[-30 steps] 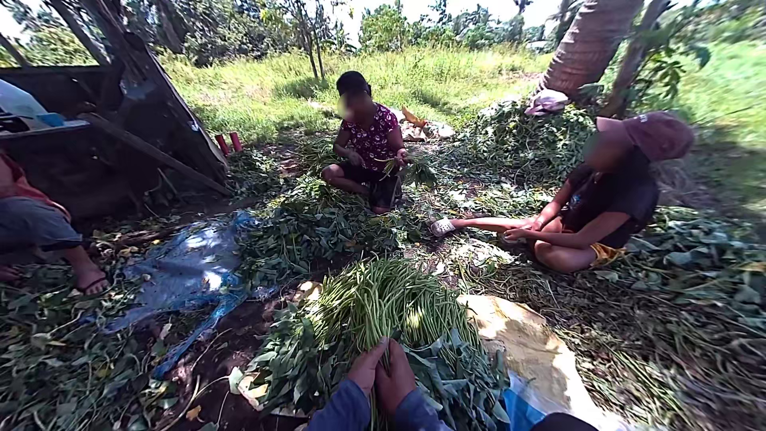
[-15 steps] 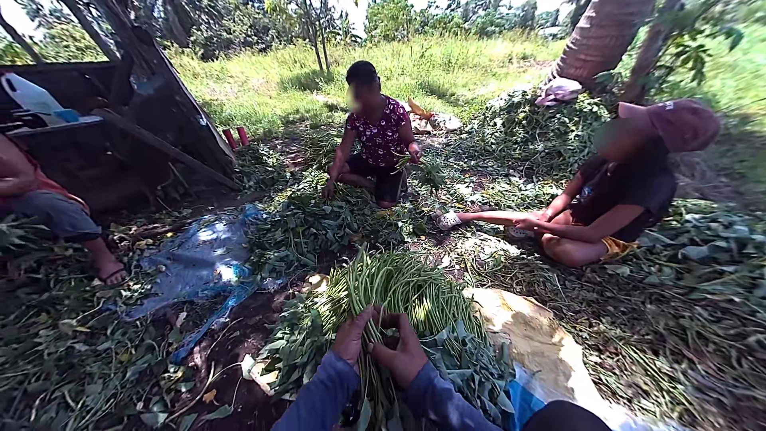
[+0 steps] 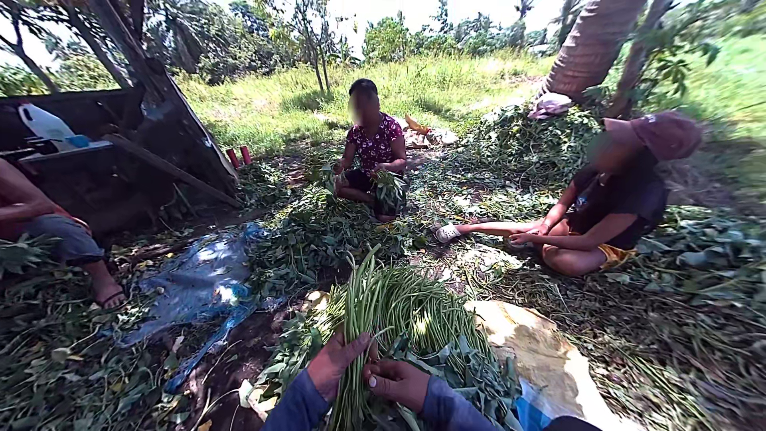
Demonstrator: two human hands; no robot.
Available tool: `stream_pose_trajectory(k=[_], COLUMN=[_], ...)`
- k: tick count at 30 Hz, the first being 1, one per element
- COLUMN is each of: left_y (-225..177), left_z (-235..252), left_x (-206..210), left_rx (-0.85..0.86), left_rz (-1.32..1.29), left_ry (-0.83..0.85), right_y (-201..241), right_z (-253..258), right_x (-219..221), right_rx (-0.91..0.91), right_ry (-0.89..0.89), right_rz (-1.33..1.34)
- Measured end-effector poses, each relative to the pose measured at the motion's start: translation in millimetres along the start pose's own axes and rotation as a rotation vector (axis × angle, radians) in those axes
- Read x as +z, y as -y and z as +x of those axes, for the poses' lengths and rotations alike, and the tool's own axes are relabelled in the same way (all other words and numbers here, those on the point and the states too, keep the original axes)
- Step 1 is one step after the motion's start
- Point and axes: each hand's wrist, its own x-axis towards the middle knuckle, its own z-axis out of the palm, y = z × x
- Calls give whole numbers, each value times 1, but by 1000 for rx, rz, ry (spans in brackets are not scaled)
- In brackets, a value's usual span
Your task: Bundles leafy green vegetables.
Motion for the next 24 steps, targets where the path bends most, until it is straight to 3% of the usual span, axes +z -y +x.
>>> stream_pose_trajectory(k=[3,6,8,11,13,16,20,24], left_y=[-2,-3,2,7,11,10,5,13], left_z=[-10,-13,-10,-6,-4,-2,-3,-5], left_x=[8,20,28,33,31,26,26,30], left_rx=[12,-59,-71,-64,-65,-91,-139,-16], left_rz=[322,725,868,908,829,737,912,1014], left_ry=[56,23,-41,-107,-97,-13,92,-43], right_y=[-7,-10,-7,-5,-3,-4,-1,7], right_z=[0,10,17,23,23,21,19,22], right_x=[-10,-2,3,1,-7,-16,-11,-5], right_rx=[-72,-385,-489,-471,-473,-476,-363,-196], right_ry=[-199,-286,-342,-458,-422,-331,-482,-595], right_rz=[296,720,823,843,962,1006,996,1260])
